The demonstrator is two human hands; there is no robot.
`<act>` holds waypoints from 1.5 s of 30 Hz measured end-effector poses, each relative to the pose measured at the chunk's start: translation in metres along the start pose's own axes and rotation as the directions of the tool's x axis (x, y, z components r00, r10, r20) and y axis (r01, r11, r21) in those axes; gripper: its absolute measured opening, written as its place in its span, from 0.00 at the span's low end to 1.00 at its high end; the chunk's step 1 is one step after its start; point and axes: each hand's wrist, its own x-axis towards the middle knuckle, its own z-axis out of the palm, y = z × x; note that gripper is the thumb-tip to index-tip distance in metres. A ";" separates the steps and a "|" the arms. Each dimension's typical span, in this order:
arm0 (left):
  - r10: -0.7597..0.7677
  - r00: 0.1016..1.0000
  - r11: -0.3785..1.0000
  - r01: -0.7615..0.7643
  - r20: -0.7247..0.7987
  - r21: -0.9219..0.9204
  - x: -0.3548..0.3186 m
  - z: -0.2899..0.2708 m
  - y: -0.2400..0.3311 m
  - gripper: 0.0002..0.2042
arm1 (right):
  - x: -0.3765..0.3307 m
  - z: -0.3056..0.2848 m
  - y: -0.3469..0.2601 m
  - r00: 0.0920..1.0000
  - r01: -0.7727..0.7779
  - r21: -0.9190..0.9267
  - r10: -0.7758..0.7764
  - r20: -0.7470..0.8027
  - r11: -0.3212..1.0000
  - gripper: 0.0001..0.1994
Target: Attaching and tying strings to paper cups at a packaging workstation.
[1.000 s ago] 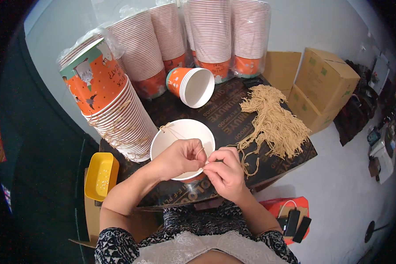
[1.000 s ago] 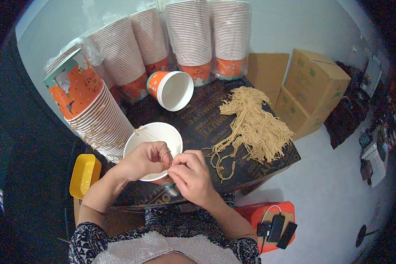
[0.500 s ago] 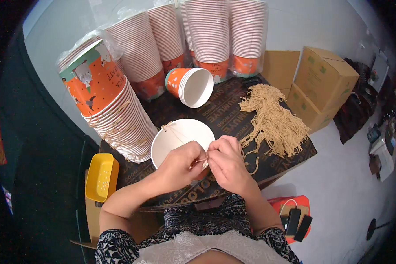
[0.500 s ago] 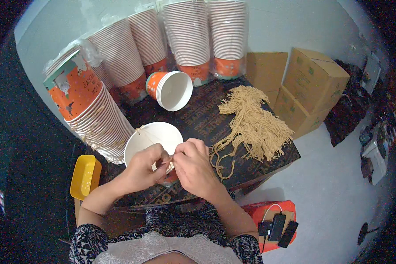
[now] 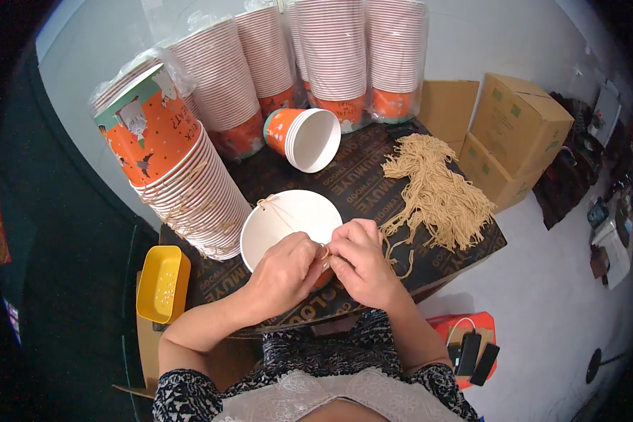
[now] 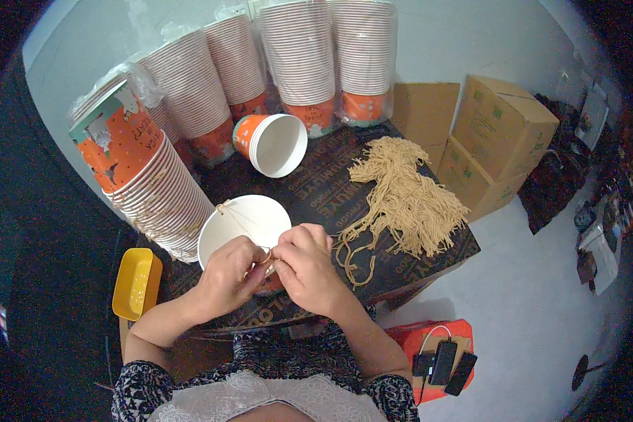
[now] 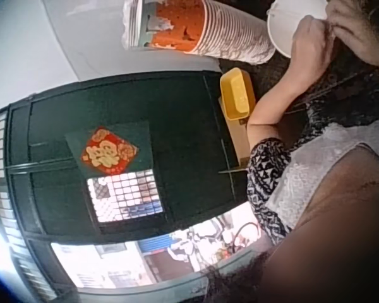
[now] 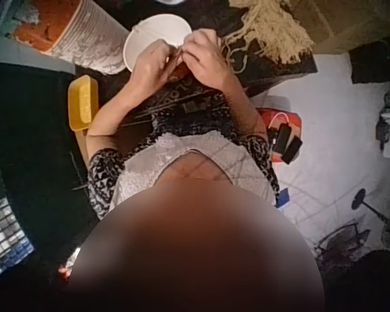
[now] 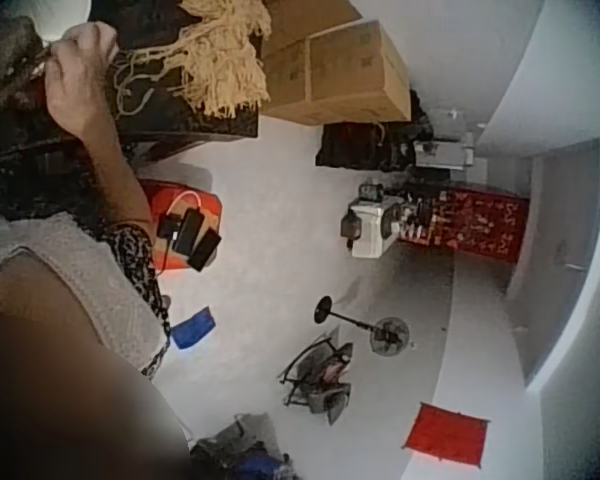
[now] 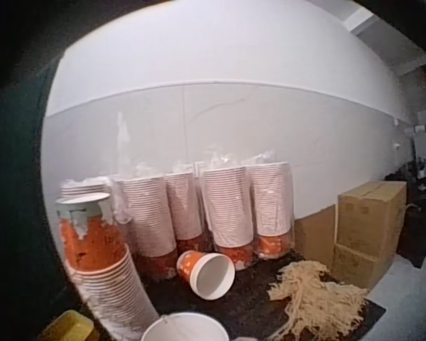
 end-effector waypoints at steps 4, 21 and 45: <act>-0.111 0.991 0.989 0.117 0.068 -0.090 0.001 -0.004 0.001 0.08 | -0.002 0.005 0.003 0.998 0.010 0.098 -0.003 -0.068 0.995 0.05; -0.576 0.737 0.648 0.676 0.354 -0.353 0.011 -0.018 -0.020 0.07 | -0.036 0.023 -0.001 0.970 0.173 -0.039 -0.178 -0.164 0.984 0.08; -0.296 0.947 0.931 0.316 0.129 -0.182 -0.011 -0.025 0.006 0.05 | -0.020 0.047 -0.009 0.894 0.149 0.271 -0.012 -0.448 0.951 0.06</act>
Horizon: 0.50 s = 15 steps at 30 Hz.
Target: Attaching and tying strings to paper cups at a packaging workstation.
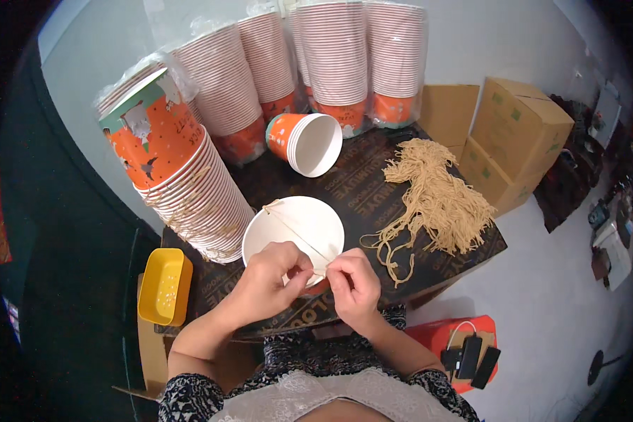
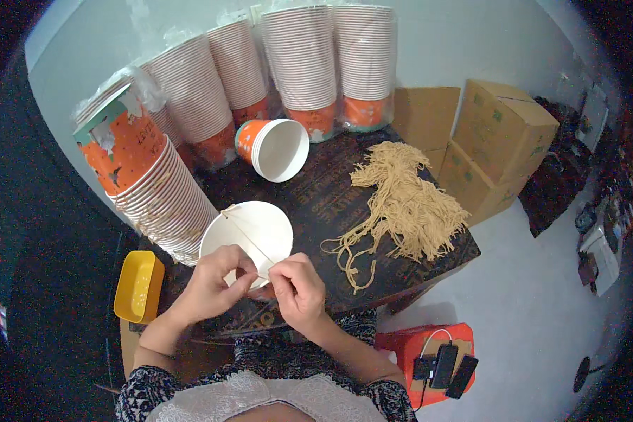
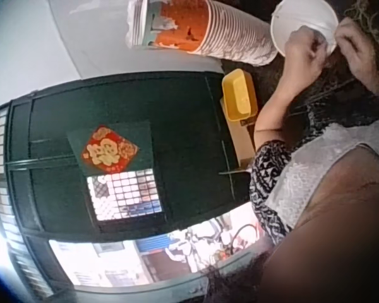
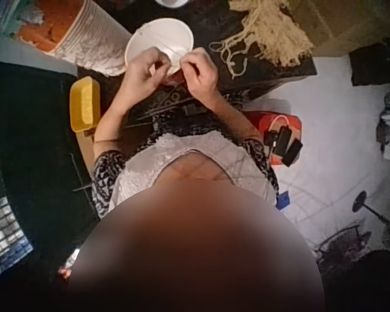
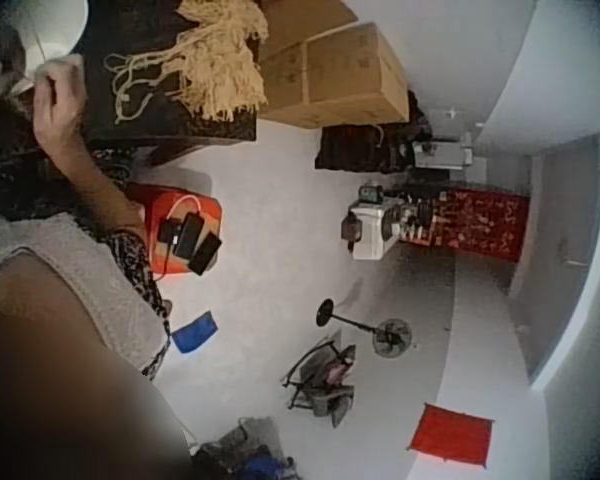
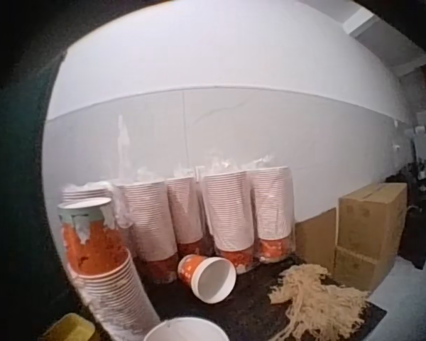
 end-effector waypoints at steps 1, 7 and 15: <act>-0.003 1.000 1.000 0.003 -0.001 0.000 0.000 0.000 0.000 0.05 | -0.001 0.001 -0.002 0.999 -0.035 -0.005 0.035 -0.016 0.999 0.07; 0.304 0.952 0.947 -0.307 0.042 0.096 -0.001 0.004 0.000 0.08 | -0.009 0.006 -0.007 0.958 -0.270 0.085 0.277 -0.080 0.959 0.08; 0.288 0.958 0.954 -0.287 0.005 0.083 0.002 0.004 -0.001 0.07 | 0.006 -0.009 -0.012 0.995 -0.027 -0.097 0.036 0.095 0.995 0.08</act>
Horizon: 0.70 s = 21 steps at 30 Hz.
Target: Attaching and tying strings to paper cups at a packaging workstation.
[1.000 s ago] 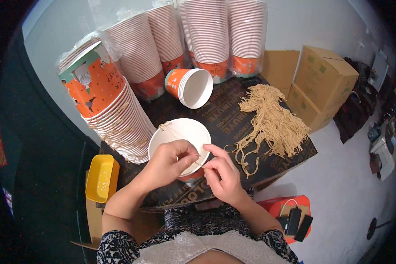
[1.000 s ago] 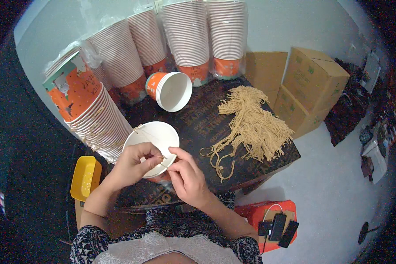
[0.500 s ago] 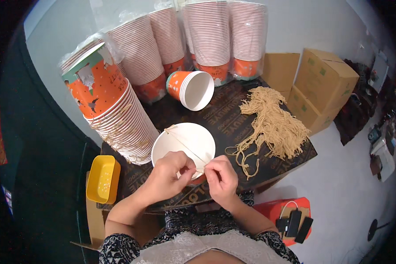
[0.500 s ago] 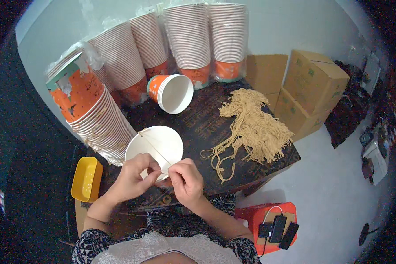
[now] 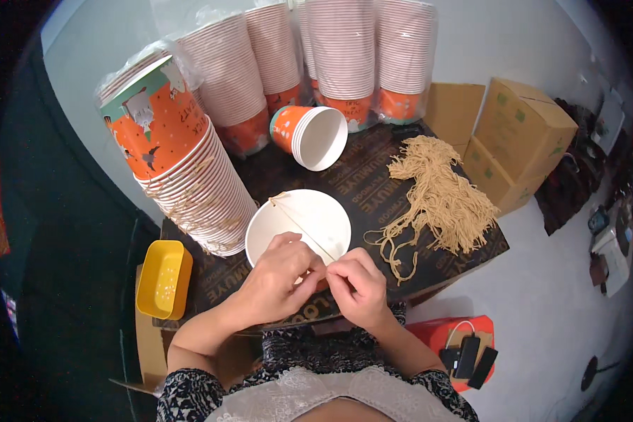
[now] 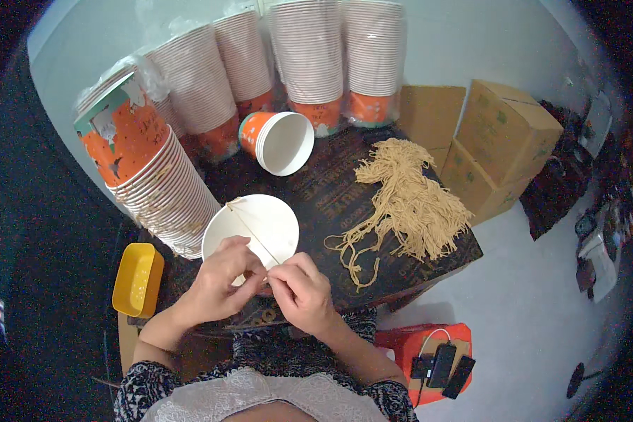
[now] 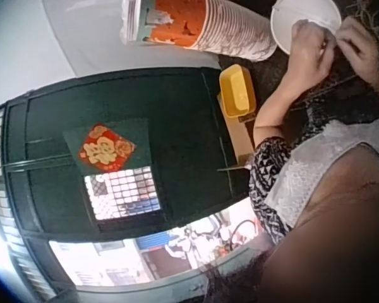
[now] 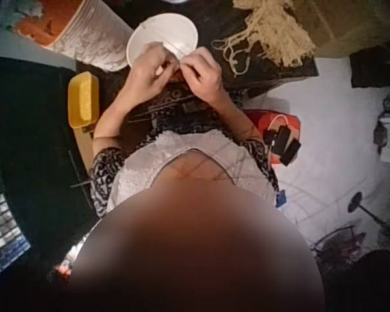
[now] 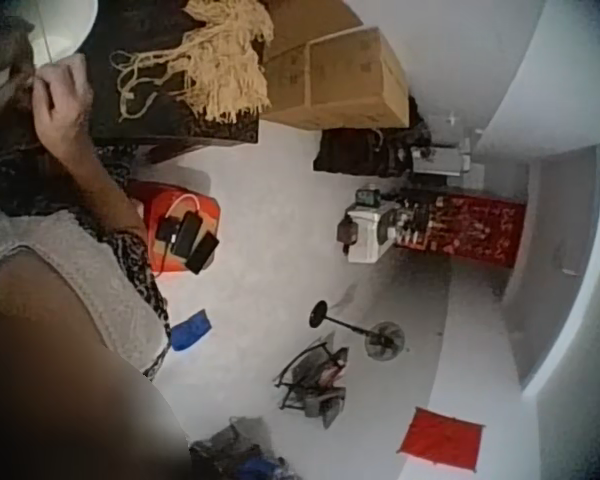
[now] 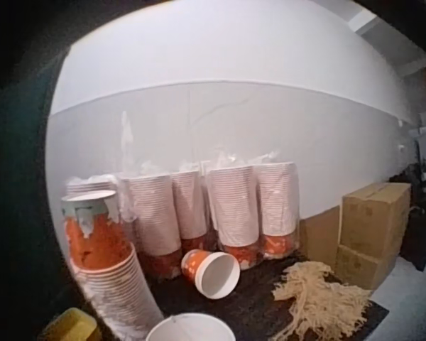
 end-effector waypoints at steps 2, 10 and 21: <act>0.002 1.000 1.000 -0.002 -0.008 0.001 0.002 0.001 -0.002 0.08 | 0.000 -0.003 0.000 0.999 0.006 0.032 -0.007 0.037 0.999 0.08; -0.084 0.996 0.996 0.082 -0.027 -0.037 0.006 0.007 -0.002 0.08 | -0.006 0.000 0.000 0.990 -0.138 0.223 0.138 0.016 0.965 0.05; 0.022 0.999 0.997 -0.018 -0.044 0.075 -0.002 0.012 -0.006 0.09 | -0.016 0.010 0.000 0.928 -0.346 0.414 0.371 0.019 0.842 0.04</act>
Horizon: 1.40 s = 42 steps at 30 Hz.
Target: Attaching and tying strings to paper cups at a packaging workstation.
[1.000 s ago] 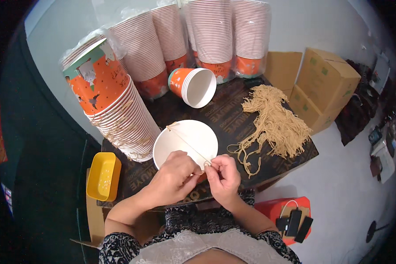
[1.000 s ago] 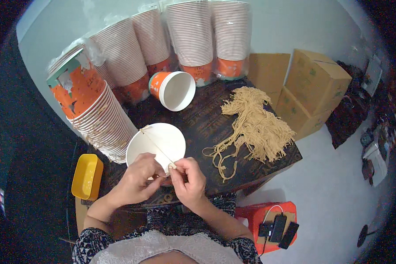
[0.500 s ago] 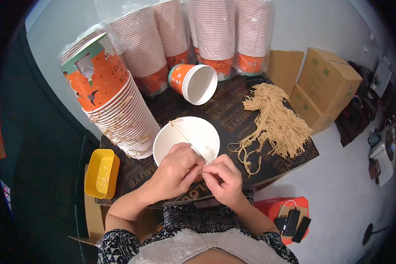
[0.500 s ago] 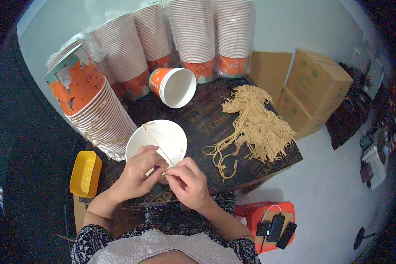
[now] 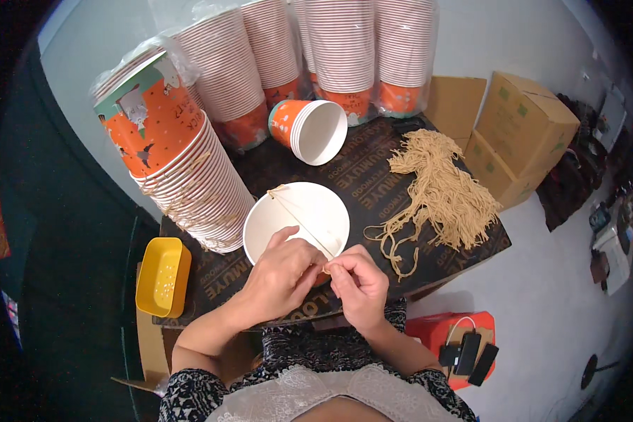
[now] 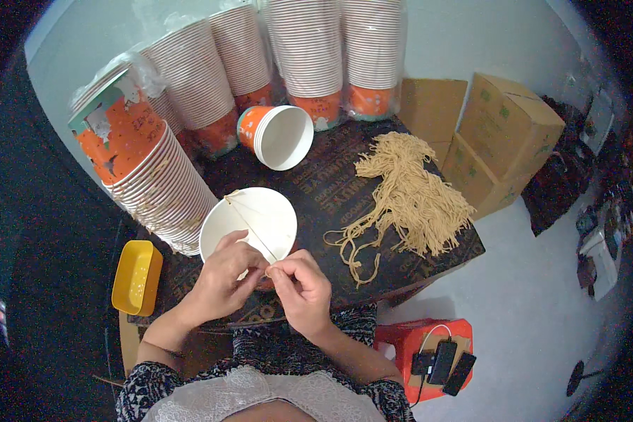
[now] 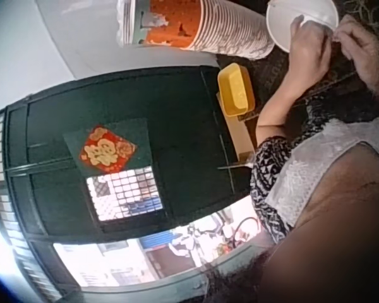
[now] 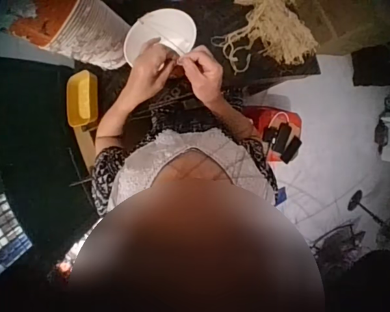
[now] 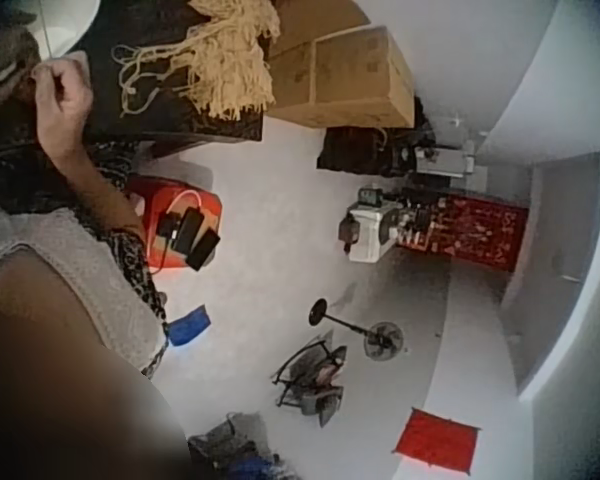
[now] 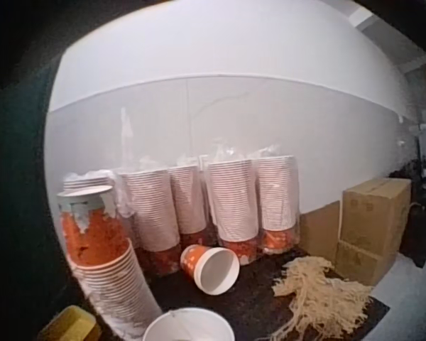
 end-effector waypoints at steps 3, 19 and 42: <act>-0.030 0.999 1.000 0.031 0.009 -0.006 -0.002 -0.001 0.000 0.09 | 0.000 -0.001 0.000 0.999 0.032 -0.062 -0.032 0.000 0.998 0.04; -0.009 1.000 0.999 0.009 -0.003 0.045 -0.006 0.003 0.004 0.10 | -0.001 0.002 -0.002 0.999 -0.027 -0.051 0.024 -0.048 0.998 0.02; -0.245 0.952 0.961 0.263 -0.184 0.082 -0.028 -0.031 0.002 0.08 | 0.009 -0.015 0.007 0.973 0.222 -0.360 -0.227 0.029 0.906 0.07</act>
